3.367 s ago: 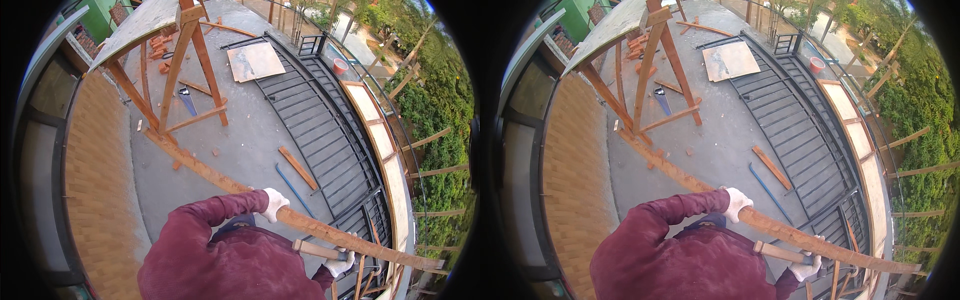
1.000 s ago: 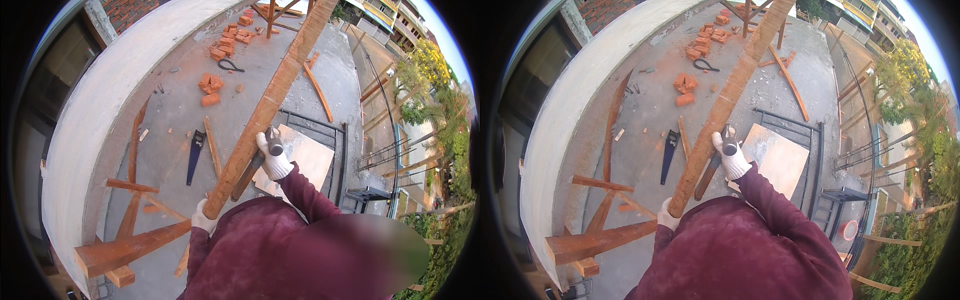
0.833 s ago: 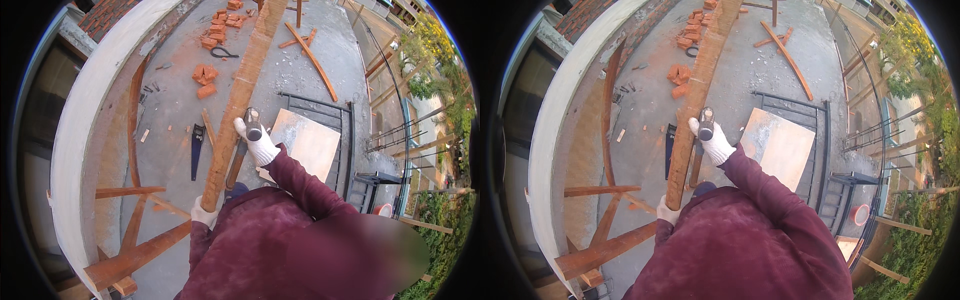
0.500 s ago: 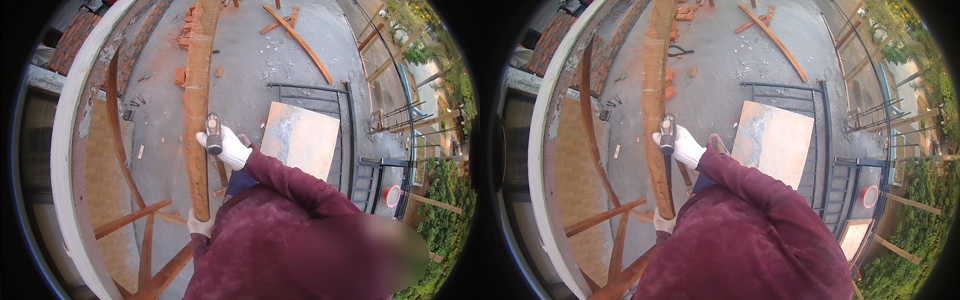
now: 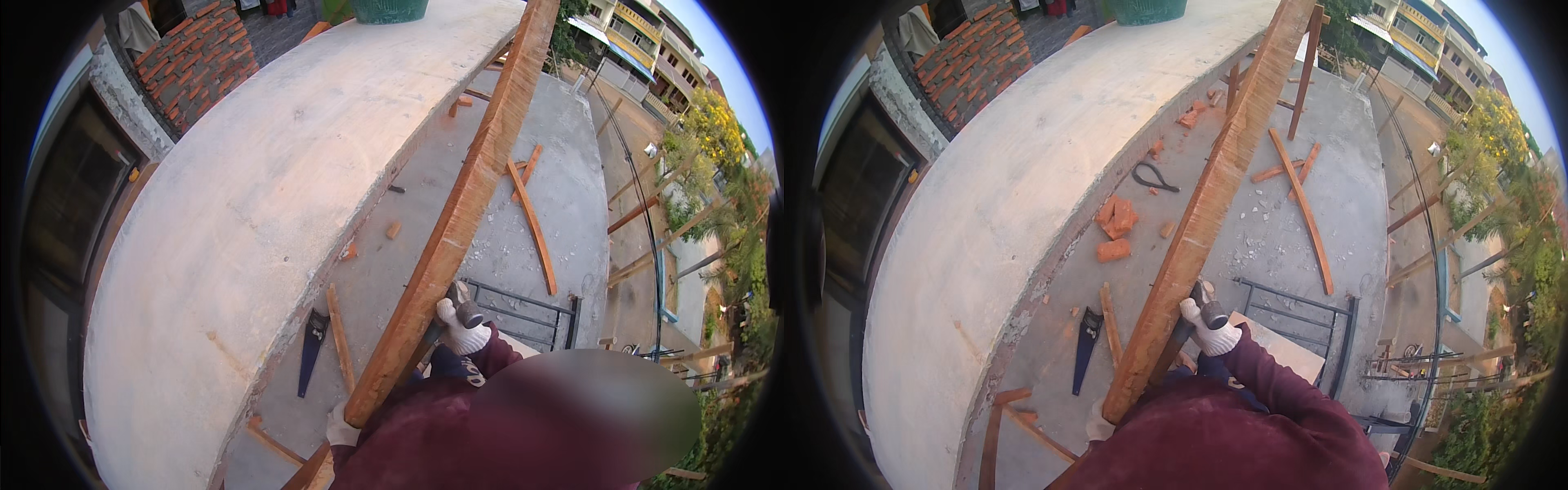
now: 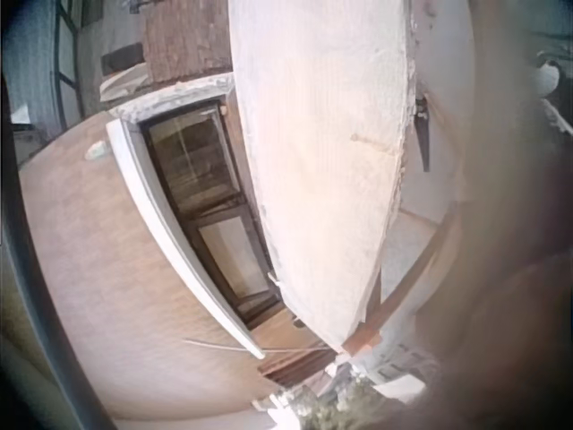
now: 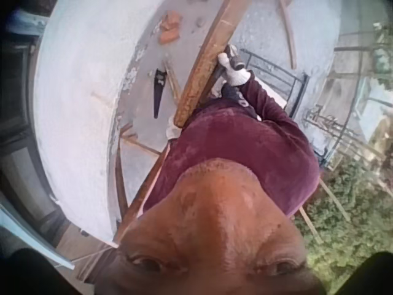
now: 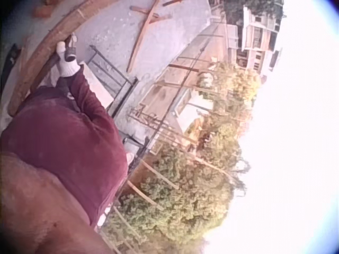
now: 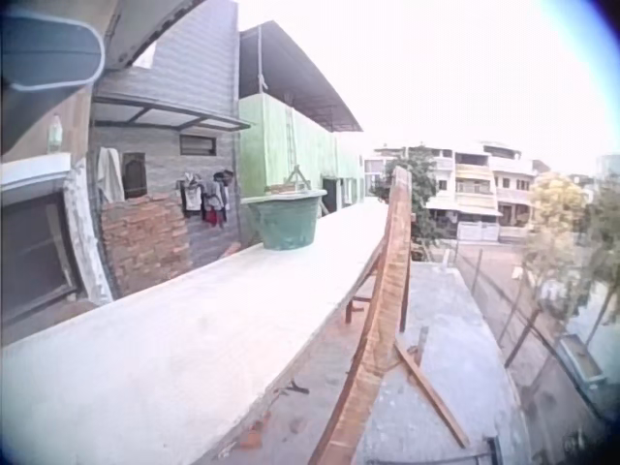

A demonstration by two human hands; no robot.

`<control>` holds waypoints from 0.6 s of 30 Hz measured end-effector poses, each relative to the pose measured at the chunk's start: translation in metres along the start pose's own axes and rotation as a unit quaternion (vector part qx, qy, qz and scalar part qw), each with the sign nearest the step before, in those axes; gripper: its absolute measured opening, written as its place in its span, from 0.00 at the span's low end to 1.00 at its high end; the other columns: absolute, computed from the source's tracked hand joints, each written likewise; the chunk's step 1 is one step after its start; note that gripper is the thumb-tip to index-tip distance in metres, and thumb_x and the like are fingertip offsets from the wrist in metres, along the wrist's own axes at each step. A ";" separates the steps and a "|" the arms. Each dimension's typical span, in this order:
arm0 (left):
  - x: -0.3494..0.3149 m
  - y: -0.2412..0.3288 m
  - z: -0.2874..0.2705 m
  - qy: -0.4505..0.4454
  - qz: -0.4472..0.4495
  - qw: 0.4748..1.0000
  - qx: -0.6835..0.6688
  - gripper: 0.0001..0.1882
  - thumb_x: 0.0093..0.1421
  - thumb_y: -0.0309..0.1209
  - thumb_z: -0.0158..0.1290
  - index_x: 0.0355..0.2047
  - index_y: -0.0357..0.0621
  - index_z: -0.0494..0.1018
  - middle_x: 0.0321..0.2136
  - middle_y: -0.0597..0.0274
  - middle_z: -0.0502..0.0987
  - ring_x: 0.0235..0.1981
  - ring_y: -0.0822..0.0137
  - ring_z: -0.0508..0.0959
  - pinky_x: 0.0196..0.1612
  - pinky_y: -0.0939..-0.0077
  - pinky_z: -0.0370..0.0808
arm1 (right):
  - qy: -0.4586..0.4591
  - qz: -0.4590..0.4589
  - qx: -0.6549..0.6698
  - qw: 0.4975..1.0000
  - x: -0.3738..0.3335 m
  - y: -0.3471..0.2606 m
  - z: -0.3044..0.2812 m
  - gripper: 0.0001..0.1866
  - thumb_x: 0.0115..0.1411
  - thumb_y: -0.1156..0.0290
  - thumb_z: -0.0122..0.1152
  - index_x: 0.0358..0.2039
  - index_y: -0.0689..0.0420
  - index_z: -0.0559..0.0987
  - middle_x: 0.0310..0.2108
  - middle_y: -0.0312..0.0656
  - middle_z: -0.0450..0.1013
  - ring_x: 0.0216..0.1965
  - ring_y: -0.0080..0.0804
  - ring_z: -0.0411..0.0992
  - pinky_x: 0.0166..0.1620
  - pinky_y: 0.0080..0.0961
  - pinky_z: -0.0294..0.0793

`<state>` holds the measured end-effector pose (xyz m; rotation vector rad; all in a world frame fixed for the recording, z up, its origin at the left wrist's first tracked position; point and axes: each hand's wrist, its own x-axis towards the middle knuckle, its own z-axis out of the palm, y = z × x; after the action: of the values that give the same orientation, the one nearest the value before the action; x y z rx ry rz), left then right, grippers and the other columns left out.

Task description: The person puts on gloves, then moves wooden planks and a metal rod on a rooftop. They place a plank on a workbench, pick up a hand saw and hammer, and position the plank for cutting.

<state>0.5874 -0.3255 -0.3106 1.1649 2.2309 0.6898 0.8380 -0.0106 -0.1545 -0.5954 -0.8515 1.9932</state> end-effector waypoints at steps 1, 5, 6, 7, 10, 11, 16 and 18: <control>0.010 0.008 0.003 -0.006 -0.006 1.000 0.003 0.32 0.46 0.38 0.70 0.53 0.56 0.76 0.46 0.51 0.80 0.48 0.45 0.80 0.50 0.53 0.76 | 0.002 -0.037 0.007 0.999 0.006 -0.004 0.001 0.35 0.65 0.63 0.67 0.68 0.55 0.62 0.61 0.39 0.68 0.62 0.35 0.67 0.66 0.39 0.67; 0.023 0.031 0.012 -0.011 -0.068 0.998 0.000 0.32 0.48 0.37 0.68 0.55 0.56 0.74 0.47 0.50 0.80 0.47 0.42 0.80 0.52 0.49 0.75 | -0.020 -0.017 -0.023 0.999 0.033 -0.030 0.003 0.36 0.65 0.64 0.67 0.68 0.55 0.61 0.61 0.40 0.66 0.63 0.37 0.66 0.66 0.43 0.67; 0.026 0.031 0.011 0.002 -0.048 0.999 0.013 0.32 0.48 0.38 0.68 0.55 0.55 0.74 0.48 0.50 0.80 0.47 0.41 0.80 0.52 0.48 0.75 | -0.016 -0.004 -0.029 0.999 0.040 -0.035 0.005 0.36 0.64 0.64 0.68 0.68 0.55 0.61 0.61 0.40 0.66 0.63 0.37 0.66 0.66 0.43 0.67; 0.025 0.037 0.010 0.021 -0.044 0.999 0.019 0.32 0.48 0.39 0.68 0.55 0.55 0.74 0.48 0.49 0.80 0.47 0.41 0.80 0.52 0.48 0.75 | -0.023 0.022 -0.042 0.999 0.048 -0.039 0.008 0.36 0.64 0.64 0.68 0.67 0.55 0.61 0.61 0.40 0.67 0.63 0.38 0.66 0.66 0.44 0.67; 0.018 0.107 -0.009 0.069 -0.108 0.991 0.040 0.34 0.47 0.42 0.68 0.55 0.51 0.73 0.49 0.48 0.79 0.49 0.43 0.79 0.55 0.47 0.73 | -0.091 0.078 -0.064 0.991 0.072 -0.044 -0.021 0.40 0.59 0.60 0.74 0.66 0.50 0.62 0.58 0.37 0.69 0.59 0.36 0.69 0.63 0.43 0.71; 0.017 0.100 0.004 0.088 -0.073 0.988 0.099 0.36 0.45 0.45 0.69 0.54 0.50 0.74 0.49 0.50 0.78 0.53 0.45 0.77 0.58 0.48 0.71 | -0.093 0.077 -0.088 0.989 0.075 -0.044 -0.035 0.41 0.59 0.56 0.74 0.67 0.49 0.62 0.59 0.37 0.69 0.61 0.37 0.69 0.64 0.44 0.71; 0.018 0.146 -0.011 0.129 -0.047 0.989 0.064 0.37 0.42 0.45 0.71 0.53 0.52 0.73 0.47 0.55 0.78 0.52 0.50 0.77 0.56 0.54 0.71 | -0.055 0.051 -0.202 0.976 0.088 -0.074 -0.084 0.50 0.57 0.33 0.67 0.70 0.49 0.62 0.66 0.37 0.63 0.67 0.39 0.62 0.69 0.50 0.62; 0.012 0.154 -0.010 0.151 -0.063 0.980 0.111 0.34 0.42 0.41 0.69 0.52 0.52 0.73 0.46 0.57 0.78 0.53 0.52 0.77 0.56 0.57 0.72 | -0.054 0.033 -0.184 0.981 0.104 -0.070 -0.058 0.49 0.57 0.33 0.66 0.70 0.49 0.63 0.66 0.37 0.63 0.67 0.39 0.62 0.69 0.50 0.62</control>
<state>0.6636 -0.2407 -0.2059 1.0644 2.6696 0.6125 0.8607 0.1258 -0.1491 -0.7354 -1.2971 1.9532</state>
